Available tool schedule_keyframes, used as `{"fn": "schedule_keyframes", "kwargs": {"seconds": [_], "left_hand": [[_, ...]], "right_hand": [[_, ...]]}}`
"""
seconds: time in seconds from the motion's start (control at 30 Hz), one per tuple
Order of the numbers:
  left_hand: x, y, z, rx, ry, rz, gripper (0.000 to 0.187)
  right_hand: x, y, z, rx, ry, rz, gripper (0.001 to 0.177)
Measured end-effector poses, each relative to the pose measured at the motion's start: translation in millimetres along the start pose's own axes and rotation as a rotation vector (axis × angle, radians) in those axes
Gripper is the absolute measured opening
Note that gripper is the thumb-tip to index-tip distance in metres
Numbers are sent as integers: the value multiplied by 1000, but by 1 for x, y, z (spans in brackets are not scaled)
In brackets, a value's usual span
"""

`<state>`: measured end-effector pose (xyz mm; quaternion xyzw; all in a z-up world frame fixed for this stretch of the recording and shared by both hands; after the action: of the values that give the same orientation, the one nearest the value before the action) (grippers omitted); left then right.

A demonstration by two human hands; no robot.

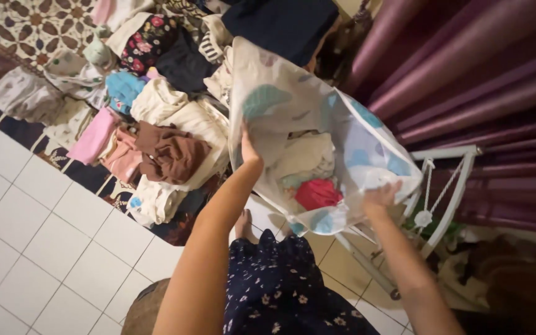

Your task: Gathering clothes from a bed and placing them into a laundry basket.

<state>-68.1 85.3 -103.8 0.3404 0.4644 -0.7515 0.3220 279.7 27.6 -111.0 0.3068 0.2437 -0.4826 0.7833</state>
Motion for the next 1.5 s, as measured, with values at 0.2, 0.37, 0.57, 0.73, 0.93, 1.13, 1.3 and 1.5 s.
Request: {"fn": "schedule_keyframes", "kwargs": {"seconds": [0.2,0.37,0.57,0.73,0.93,1.13,1.3,1.5], "left_hand": [[-20,17,17,-41,-469,-500,69],[-67,25,66,294,-481,-211,56],[-26,28,152,368,197,751,44],[-80,-95,283,-227,496,1385,30],[12,-160,337,-760,617,1083,44],[153,-169,315,-910,413,1324,77],[151,-203,319,-921,17,1400,80],[168,-218,307,-669,47,1220,84]], "right_hand": [[13,23,7,164,-73,90,41],[13,3,7,-69,298,-48,35],[-77,-75,54,-286,390,-739,42],[-193,-182,83,-721,289,-1147,61],[-284,-304,31,-971,417,-1203,107],[-297,-337,-40,-413,400,-776,146],[-296,-332,-50,-159,87,-721,150],[-265,-338,-78,-170,211,-734,137]]}}
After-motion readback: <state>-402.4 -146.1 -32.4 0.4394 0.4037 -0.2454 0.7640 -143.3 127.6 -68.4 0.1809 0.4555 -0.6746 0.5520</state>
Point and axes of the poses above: each hand's wrist, its own z-axis away from the middle knuckle, its own x-axis out of the palm, y = z × x, the point moved 1 cm from there along -z, towards the middle knuckle, and after that the axes turned 7 degrees about -y, right-handed, at the moved point
